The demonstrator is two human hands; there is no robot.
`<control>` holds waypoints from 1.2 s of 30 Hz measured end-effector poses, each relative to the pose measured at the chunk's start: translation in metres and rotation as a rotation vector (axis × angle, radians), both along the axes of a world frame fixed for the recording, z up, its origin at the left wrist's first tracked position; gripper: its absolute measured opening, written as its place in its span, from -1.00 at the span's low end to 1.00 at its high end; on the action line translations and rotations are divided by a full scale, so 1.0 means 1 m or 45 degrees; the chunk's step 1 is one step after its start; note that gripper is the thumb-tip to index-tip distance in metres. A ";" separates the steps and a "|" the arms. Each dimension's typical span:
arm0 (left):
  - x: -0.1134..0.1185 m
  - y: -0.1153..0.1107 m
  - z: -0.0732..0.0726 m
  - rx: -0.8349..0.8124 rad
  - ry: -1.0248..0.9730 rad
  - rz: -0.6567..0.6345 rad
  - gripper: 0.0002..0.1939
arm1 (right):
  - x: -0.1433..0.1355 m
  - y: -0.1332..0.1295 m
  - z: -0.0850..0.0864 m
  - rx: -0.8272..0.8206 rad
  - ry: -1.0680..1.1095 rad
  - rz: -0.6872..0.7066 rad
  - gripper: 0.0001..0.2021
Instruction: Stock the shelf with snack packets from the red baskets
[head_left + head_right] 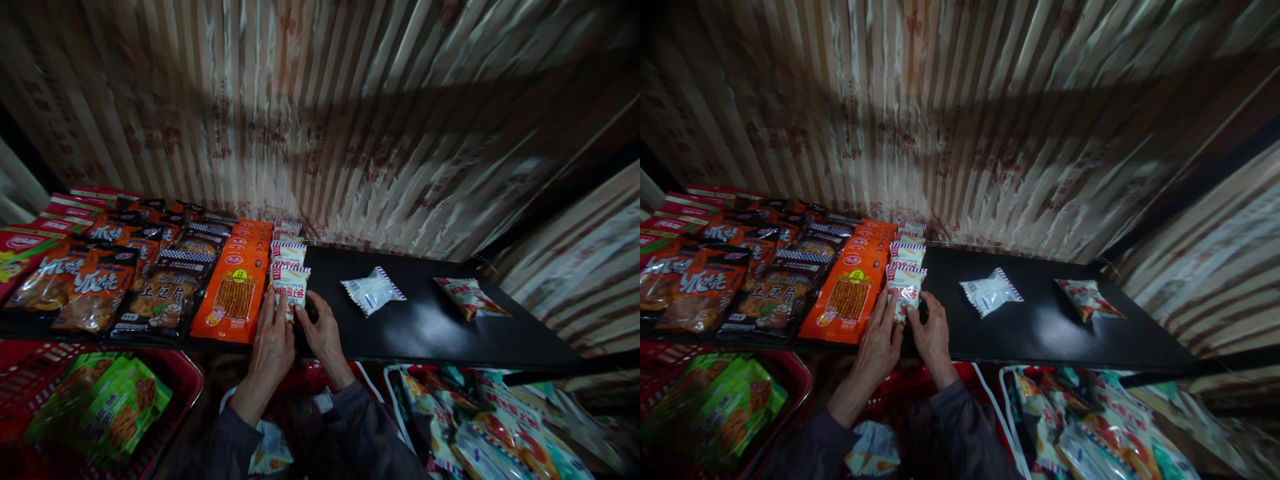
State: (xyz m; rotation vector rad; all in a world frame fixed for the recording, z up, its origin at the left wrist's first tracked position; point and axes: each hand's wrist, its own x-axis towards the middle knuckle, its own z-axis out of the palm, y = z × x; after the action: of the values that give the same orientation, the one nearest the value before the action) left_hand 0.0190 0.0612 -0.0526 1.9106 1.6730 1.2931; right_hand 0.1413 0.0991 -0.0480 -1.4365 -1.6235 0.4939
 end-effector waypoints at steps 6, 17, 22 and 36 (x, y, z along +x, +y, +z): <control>0.002 -0.001 -0.003 -0.006 0.118 0.046 -0.35 | 0.001 -0.002 -0.004 -0.088 0.070 0.034 -0.47; 0.000 -0.006 0.009 0.007 0.004 0.063 -0.39 | 0.008 -0.017 -0.001 -0.010 0.115 -0.089 -0.41; -0.019 -0.006 0.023 -0.063 -0.067 0.180 -0.48 | 0.012 -0.020 0.021 0.022 0.222 -0.233 -0.35; -0.093 -0.007 0.041 -0.312 0.143 0.388 -0.52 | -0.082 -0.070 0.049 -0.237 0.259 0.369 -0.41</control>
State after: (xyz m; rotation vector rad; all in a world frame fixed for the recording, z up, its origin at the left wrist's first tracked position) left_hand -0.0739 0.0544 -0.0121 1.6604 2.1356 1.0322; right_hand 0.0597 0.0295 0.0010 -1.2402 -1.6602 0.9484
